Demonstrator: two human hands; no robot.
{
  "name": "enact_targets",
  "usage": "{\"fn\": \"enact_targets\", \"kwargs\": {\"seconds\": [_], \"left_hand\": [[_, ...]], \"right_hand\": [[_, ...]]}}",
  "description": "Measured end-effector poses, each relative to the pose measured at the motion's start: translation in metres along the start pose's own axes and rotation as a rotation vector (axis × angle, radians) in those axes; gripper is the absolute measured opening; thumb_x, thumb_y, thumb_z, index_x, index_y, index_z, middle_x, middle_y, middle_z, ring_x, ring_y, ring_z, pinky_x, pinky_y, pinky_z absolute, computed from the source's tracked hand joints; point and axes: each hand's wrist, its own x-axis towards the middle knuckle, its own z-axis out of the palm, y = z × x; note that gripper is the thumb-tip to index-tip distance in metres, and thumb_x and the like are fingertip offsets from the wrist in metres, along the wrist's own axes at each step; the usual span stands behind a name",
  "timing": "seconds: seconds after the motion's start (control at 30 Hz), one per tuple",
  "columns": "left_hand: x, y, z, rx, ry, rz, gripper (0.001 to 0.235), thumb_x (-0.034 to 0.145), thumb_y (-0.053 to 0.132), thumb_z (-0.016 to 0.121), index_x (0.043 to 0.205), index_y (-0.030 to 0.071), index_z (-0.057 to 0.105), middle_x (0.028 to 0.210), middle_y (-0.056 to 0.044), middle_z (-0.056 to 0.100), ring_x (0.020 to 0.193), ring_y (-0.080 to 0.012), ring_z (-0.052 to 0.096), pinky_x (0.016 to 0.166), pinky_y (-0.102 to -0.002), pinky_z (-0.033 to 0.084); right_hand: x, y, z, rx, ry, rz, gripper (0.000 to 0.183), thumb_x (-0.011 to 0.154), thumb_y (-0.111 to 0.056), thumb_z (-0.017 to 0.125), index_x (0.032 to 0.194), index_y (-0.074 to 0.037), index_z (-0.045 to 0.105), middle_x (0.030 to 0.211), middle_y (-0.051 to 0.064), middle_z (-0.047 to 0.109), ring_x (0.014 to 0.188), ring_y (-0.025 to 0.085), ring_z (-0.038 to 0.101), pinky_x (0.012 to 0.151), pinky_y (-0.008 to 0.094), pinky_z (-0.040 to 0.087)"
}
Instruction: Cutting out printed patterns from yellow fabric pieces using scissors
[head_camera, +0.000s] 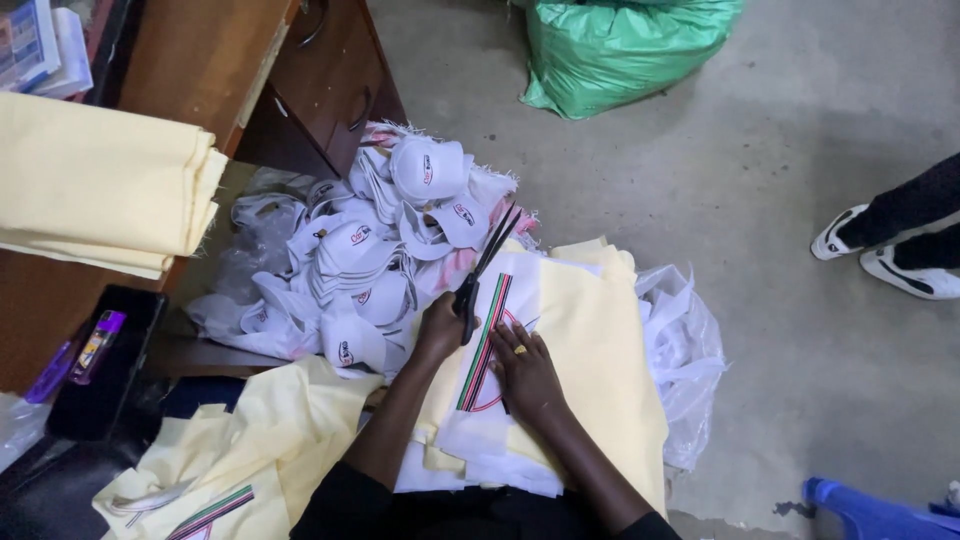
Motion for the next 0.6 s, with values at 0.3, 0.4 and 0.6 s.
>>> {"fn": "enact_targets", "kwargs": {"seconds": [0.3,0.4,0.6], "left_hand": [[0.015,0.025,0.011,0.025,-0.057,0.098,0.02,0.088,0.023,0.075,0.101,0.008,0.076,0.092,-0.018,0.077,0.098,-0.0384,0.077,0.083,-0.047,0.057],[0.032,-0.001,0.021,-0.046,-0.084,0.09,0.025,0.083,0.027,0.077,0.1,0.009,0.078,0.087,-0.016,0.076,0.093,-0.0346,0.076,0.083,-0.045,0.057],[0.059,-0.035,0.035,-0.228,-0.131,0.112,0.03,0.067,0.022,0.09,0.089,0.007,0.078,0.064,-0.012,0.066,0.065,-0.0262,0.07,0.06,-0.039,0.055]], "right_hand": [[0.027,0.005,-0.022,-0.139,-0.129,0.053,0.051,0.103,-0.036,0.052,0.154,-0.028,0.051,0.144,-0.004,0.05,0.119,0.027,0.054,0.095,0.044,0.051],[0.03,-0.007,-0.038,-0.095,-0.185,0.1,0.05,0.103,-0.028,0.05,0.153,-0.03,0.054,0.145,-0.005,0.05,0.119,0.029,0.055,0.094,0.042,0.051],[0.029,-0.02,-0.049,-0.153,-0.261,0.113,0.057,0.1,-0.018,0.047,0.157,-0.024,0.052,0.151,-0.003,0.048,0.123,0.029,0.052,0.101,0.043,0.048]]}}
